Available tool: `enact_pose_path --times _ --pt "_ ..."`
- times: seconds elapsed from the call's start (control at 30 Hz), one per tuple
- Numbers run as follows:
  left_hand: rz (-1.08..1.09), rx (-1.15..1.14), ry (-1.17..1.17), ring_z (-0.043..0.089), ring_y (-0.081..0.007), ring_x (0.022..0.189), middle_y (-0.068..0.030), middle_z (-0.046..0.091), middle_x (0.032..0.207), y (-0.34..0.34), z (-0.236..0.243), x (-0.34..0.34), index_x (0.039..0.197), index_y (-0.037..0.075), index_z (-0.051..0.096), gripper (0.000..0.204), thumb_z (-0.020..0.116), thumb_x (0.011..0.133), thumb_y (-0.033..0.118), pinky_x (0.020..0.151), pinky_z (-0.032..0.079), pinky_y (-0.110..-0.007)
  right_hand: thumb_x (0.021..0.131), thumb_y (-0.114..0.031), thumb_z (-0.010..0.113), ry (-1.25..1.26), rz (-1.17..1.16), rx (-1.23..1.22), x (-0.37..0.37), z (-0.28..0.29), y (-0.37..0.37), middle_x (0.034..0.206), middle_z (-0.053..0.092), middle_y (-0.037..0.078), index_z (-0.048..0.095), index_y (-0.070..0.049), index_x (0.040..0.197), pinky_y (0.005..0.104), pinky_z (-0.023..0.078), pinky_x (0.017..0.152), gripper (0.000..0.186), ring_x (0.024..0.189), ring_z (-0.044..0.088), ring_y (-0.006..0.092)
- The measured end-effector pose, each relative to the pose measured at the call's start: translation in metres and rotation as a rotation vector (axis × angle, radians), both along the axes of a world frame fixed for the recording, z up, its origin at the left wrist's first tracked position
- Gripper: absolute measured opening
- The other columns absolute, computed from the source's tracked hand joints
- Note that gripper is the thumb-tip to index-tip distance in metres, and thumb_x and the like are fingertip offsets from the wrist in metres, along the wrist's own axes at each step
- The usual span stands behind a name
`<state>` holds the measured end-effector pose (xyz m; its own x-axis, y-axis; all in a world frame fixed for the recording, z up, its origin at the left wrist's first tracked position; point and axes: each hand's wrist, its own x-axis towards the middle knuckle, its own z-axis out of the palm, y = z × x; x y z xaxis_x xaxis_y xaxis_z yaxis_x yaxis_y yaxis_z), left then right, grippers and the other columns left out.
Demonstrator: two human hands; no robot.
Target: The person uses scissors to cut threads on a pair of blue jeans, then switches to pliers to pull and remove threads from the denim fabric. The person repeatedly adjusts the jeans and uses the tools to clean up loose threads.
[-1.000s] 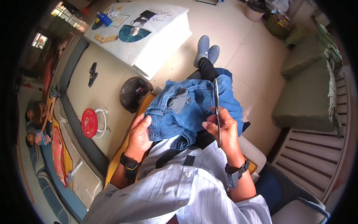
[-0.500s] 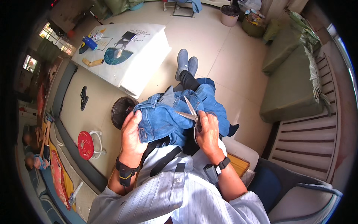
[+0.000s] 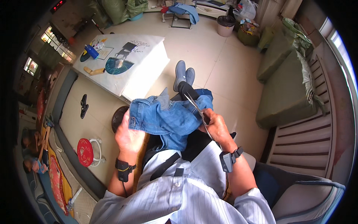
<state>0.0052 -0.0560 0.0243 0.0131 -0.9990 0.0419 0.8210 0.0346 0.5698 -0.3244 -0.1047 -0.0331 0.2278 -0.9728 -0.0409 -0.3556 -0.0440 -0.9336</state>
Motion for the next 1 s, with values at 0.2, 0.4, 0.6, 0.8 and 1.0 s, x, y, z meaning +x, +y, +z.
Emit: enact_pose_path --times 0.2,0.4,0.6,0.8,1.0 --pt "-0.215 0.284 -0.365 0.04 -0.0237 0.153 -0.0149 0.046 0.163 0.04 -0.072 0.015 0.163 -0.001 0.035 0.09 0.08 0.085 0.006 0.127 0.03 -0.04 0.069 0.0 0.081 -0.244 0.011 0.191 0.003 0.051 -0.012 0.087 0.056 -0.003 0.068 0.0 0.112 0.0274 0.046 0.075 0.045 0.081 0.053 0.0112" --pt "-0.26 0.279 -0.392 0.062 -0.0214 0.128 -0.0094 0.065 0.141 0.035 -0.053 -0.039 0.149 0.0 0.053 0.063 0.078 0.094 0.017 0.116 0.045 -0.039 0.064 -0.01 0.08 -0.45 -0.041 0.158 0.005 0.097 -0.014 0.087 0.054 -0.003 0.071 -0.002 0.107 0.0251 0.041 0.076 0.045 0.083 0.051 0.0084" --pt "-0.055 0.138 -0.261 0.068 -0.0208 0.118 -0.0075 0.07 0.131 0.008 0.02 -0.057 0.137 0.001 0.062 0.043 0.069 0.097 0.016 0.11 0.052 -0.041 0.073 -0.001 0.068 -0.882 0.052 0.226 -0.026 0.159 -0.026 0.099 0.072 0.013 0.064 0.008 0.119 0.0351 0.058 0.091 0.047 0.088 0.07 0.0225" --pt "-0.194 0.235 -0.313 0.07 -0.0132 0.096 -0.0054 0.075 0.106 0.026 0.061 -0.058 0.112 0.002 0.072 0.016 0.071 0.099 0.012 0.093 0.056 -0.032 0.078 -0.005 0.069 -0.071 -0.136 -0.008 -0.058 0.148 -0.024 0.087 0.068 0.008 0.065 0.006 0.112 0.0326 0.052 0.075 0.036 0.081 0.064 0.0156" --pt "-0.198 0.358 -0.446 0.068 -0.0099 0.093 -0.0021 0.074 0.103 0.042 -0.011 -0.039 0.111 0.002 0.072 0.016 0.073 0.097 0.01 0.088 0.055 -0.028 0.091 -0.016 0.083 -0.154 -0.093 0.02 0.003 0.069 0.04 0.083 0.064 0.009 0.057 0.0 0.129 0.0344 0.053 0.072 0.049 0.079 0.061 0.013"
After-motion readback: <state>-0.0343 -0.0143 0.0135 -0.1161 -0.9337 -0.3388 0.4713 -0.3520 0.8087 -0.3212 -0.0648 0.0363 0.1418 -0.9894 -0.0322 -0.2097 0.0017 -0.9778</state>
